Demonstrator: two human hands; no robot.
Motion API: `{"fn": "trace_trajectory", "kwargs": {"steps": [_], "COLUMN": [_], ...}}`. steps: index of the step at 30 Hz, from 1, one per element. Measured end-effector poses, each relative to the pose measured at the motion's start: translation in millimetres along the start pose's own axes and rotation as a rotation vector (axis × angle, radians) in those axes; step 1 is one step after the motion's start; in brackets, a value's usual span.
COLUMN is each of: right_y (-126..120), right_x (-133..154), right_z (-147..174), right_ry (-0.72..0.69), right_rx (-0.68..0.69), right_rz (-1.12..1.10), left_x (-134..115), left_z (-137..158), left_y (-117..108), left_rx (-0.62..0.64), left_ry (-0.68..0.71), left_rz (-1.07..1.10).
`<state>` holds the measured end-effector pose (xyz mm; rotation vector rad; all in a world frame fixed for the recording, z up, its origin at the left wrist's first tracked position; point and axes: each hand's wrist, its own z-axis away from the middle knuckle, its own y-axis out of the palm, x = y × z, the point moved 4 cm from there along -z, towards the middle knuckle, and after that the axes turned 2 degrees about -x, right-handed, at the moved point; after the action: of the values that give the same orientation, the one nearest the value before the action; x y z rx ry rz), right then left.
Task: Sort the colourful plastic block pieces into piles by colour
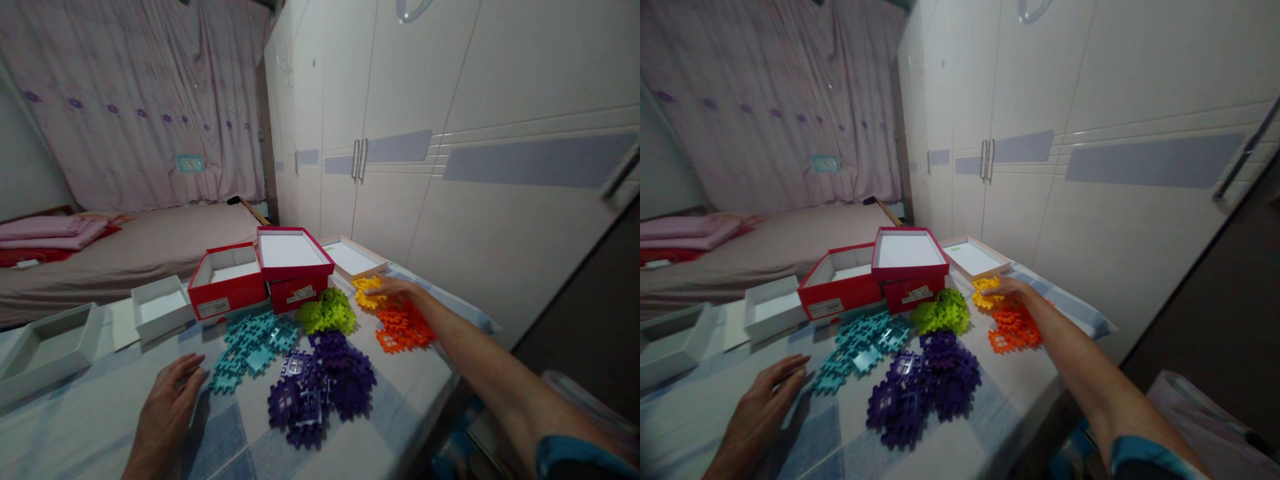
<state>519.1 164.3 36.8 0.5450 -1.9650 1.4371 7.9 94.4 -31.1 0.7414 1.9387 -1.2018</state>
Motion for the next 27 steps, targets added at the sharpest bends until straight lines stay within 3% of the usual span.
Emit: {"fn": "trace_trajectory", "kwargs": {"steps": [4, 7, 18, 27], "right_y": [15.0, 18.0, 19.4, -1.8], "right_x": [-8.4, -9.7, -13.8, -26.2], "right_z": [-4.4, -6.5, -10.7, -19.2], "right_ry": [0.057, 0.045, 0.052, 0.121], "right_rx": [0.164, 0.182, -0.092, -0.367], "right_rz": [-0.056, -0.093, 0.034, -0.137], "left_x": [2.6, 3.0, 9.5, 4.8], "left_z": [-1.0, -0.9, -0.3, 1.6], "left_y": [2.0, 2.6, 3.8, 4.2], "left_rx": [0.006, 0.014, 0.044, 0.079], "left_ry": [0.016, 0.016, 0.010, 0.016], "left_rz": [-0.008, -0.027, -0.041, -0.046]}}
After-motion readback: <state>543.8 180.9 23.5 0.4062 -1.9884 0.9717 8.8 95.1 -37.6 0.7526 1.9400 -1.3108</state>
